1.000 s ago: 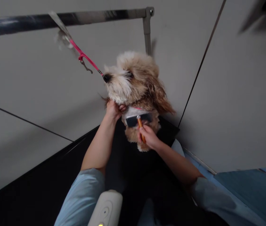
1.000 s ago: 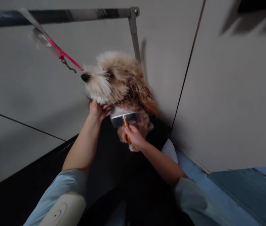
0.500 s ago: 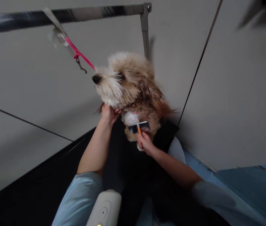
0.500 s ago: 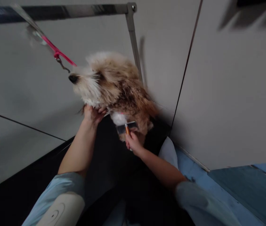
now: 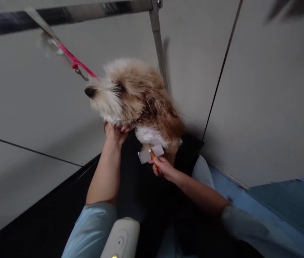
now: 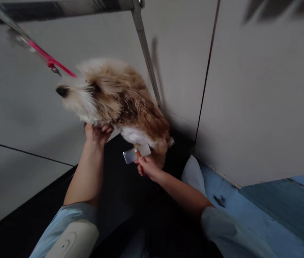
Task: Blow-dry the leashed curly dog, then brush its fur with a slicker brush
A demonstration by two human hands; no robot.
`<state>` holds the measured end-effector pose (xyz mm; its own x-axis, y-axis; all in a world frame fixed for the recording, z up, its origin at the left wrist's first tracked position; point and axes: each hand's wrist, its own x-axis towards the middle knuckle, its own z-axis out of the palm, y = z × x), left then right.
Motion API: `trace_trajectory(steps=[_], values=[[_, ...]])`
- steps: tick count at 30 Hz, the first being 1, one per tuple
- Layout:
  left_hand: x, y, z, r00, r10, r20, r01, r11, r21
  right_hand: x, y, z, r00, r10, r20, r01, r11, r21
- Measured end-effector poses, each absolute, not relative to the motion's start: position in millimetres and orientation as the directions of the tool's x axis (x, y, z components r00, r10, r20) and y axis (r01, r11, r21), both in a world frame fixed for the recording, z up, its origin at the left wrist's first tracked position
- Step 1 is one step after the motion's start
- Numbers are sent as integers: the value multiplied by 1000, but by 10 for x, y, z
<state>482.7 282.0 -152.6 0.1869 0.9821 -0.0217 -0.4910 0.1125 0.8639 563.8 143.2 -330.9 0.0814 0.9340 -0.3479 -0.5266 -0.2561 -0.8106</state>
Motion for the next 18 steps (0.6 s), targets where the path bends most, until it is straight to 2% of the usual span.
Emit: trace_trajectory(steps=[3, 5, 8, 10, 14, 18], values=[[4817, 2858, -1519, 185, 983, -5, -489, 96, 867, 5675, 1523, -3257, 207, 945, -254, -548, -104, -830], [4815, 2879, -1522, 190, 982, -4, -485, 97, 869, 5671, 1540, -3268, 225, 930, -290, -553, -123, -824], [4816, 2899, -1530, 192, 981, -13, -475, 104, 874, 5628, 1508, -3316, 144, 927, -347, -561, -212, -800], [4835, 2903, -1534, 203, 979, -21, -469, 116, 876, 5638, 1526, -3312, 135, 937, -321, -568, -192, -800], [4921, 2900, -1544, 219, 976, 4, -472, 102, 876, 5715, 1627, -3289, 246, 940, -238, -534, -74, -842], [4996, 2928, -1556, 233, 972, 17, -441, 90, 893, 5684, 1582, -3349, 228, 927, -298, -525, -140, -840]])
